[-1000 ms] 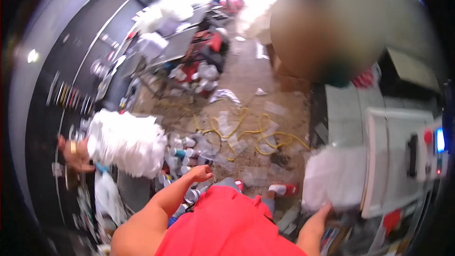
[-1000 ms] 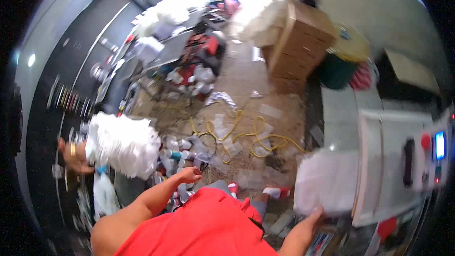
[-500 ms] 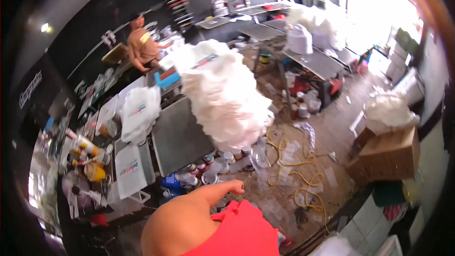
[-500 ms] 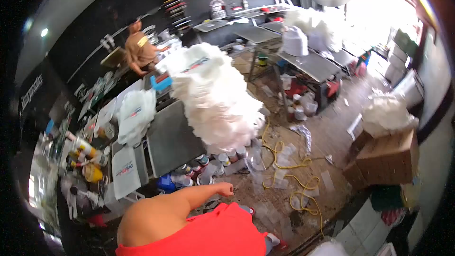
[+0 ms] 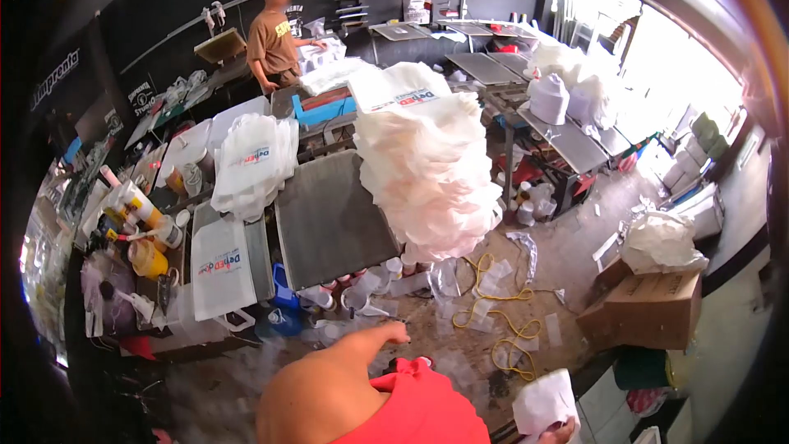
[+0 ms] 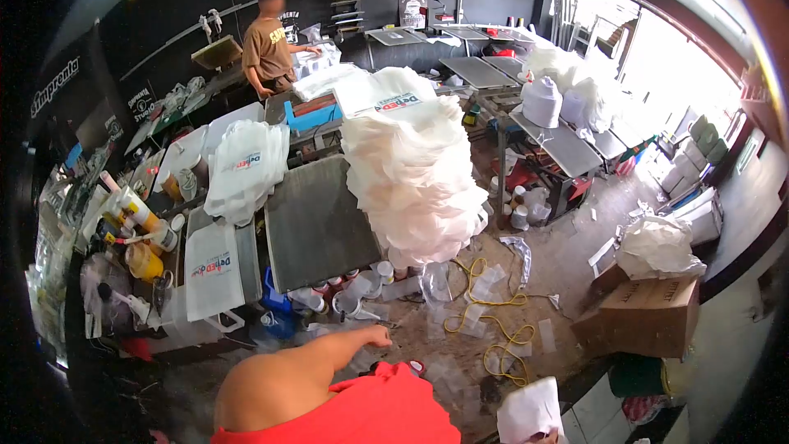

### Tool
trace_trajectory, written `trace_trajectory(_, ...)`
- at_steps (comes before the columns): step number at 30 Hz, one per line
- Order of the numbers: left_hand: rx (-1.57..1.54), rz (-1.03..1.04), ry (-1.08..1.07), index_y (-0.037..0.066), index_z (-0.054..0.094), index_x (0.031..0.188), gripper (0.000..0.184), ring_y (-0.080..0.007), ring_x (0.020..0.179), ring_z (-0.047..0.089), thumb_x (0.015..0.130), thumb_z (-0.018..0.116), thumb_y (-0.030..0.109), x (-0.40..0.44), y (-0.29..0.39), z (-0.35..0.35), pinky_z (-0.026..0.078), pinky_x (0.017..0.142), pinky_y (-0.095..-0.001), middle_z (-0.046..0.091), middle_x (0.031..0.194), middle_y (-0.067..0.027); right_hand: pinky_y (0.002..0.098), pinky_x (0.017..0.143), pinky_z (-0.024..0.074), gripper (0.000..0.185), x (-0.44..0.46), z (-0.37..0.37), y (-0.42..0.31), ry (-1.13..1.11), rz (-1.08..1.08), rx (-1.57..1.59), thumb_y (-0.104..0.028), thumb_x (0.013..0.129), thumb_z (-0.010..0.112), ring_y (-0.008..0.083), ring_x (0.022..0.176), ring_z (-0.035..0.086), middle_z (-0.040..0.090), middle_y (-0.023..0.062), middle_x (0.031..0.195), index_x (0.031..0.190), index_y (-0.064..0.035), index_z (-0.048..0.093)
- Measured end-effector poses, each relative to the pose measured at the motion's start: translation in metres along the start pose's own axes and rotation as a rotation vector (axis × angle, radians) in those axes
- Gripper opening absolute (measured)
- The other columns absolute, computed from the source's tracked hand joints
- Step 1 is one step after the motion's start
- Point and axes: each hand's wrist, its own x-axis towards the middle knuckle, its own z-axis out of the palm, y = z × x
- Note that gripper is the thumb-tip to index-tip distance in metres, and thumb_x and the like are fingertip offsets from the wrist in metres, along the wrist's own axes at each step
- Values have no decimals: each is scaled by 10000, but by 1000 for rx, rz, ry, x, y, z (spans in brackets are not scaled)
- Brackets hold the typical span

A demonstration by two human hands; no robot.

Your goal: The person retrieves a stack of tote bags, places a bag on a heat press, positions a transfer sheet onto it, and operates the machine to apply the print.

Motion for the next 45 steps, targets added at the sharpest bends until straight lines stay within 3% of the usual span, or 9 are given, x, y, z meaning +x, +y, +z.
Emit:
trace_trajectory(3, -288, -46, -14, 72, 737, 817, 516, -273, 734, 668, 838, 573, 561, 2, 58, 7, 523, 685, -419, 697, 777, -144, 444, 917, 498, 414, -22, -39, -18, 201, -601, 47, -301, 882, 589, 384, 1079, 616, 618, 268, 1193, 1163, -1, 634)
trace_trajectory(5, -566, -131, -157, 93, 712, 966, 607, -262, 838, 668, 862, 520, 659, -5, 114, 0, 527, 773, -432, 696, 881, -150, 416, 929, 489, 582, -59, -101, -76, -399, 77, 1491, -437, 907, 580, 303, 1027, 613, 620, 181, 1105, 1244, 34, 521)
trace_trajectory(9, -1127, -122, -399, 159, 411, 1417, 800, -263, 1065, 606, 872, 448, 744, -70, 233, -31, 481, 899, -480, 575, 1270, -123, 368, 882, 502, 411, -110, -159, -57, -424, 15, 1588, -200, 934, 556, 250, 972, 605, 594, 145, 1091, 1273, 16, 472)
trace_trajectory(12, -1354, 23, -608, 119, 340, 1474, 840, -271, 1164, 565, 894, 455, 716, -116, 291, -40, 445, 983, -485, 537, 1341, -119, 462, 955, 470, 407, -152, -189, -30, -82, -391, 768, -254, 888, 553, 431, 1120, 574, 609, 292, 1177, 1149, 50, 622)
trace_trajectory(15, -1457, 390, -623, 102, 311, 1493, 791, -261, 1208, 531, 926, 523, 611, -149, 323, -30, 423, 1019, -452, 501, 1391, -129, 464, 990, 438, 401, -186, -210, -30, -274, 196, 1157, -211, 898, 527, 422, 1151, 542, 584, 292, 1205, 1193, 49, 603)
trace_trajectory(18, -991, 373, -337, 87, 289, 1503, 750, -245, 1229, 508, 941, 594, 479, -171, 323, -22, 428, 1018, -402, 464, 1428, -129, 442, 994, 430, 442, -186, -182, 17, -284, 8, 1055, -188, 916, 515, 360, 1159, 531, 552, 250, 1262, 1291, 44, 541)
trace_trajectory(20, -1046, 346, -292, 64, 270, 1506, 782, -257, 1240, 501, 905, 665, 372, -170, 314, -2, 417, 1030, -394, 445, 1444, -141, 431, 997, 426, 487, -153, -114, 90, -243, -699, 783, -218, 939, 532, 305, 1190, 500, 515, 197, 1326, 1355, 31, 484)
trace_trajectory(23, -898, 213, -112, 25, 247, 1508, 804, -255, 1304, 425, 876, 690, 250, -184, 305, -5, 343, 1089, -386, 415, 1454, -186, 321, 860, 495, 445, -173, -135, 43, -562, -71, 1504, -95, 905, 585, 213, 983, 585, 556, 122, 1092, 1306, 14, 427)
trace_trajectory(45, -1245, 344, -261, 44, 540, 1315, 474, -126, 963, 583, 869, 679, 125, -174, 193, -87, 505, 803, -292, 606, 1144, -72, 287, 817, 490, 135, -219, -131, -97, -587, -55, 1441, -58, 918, 585, 157, 878, 573, 594, 66, 988, 1044, -10, 583)
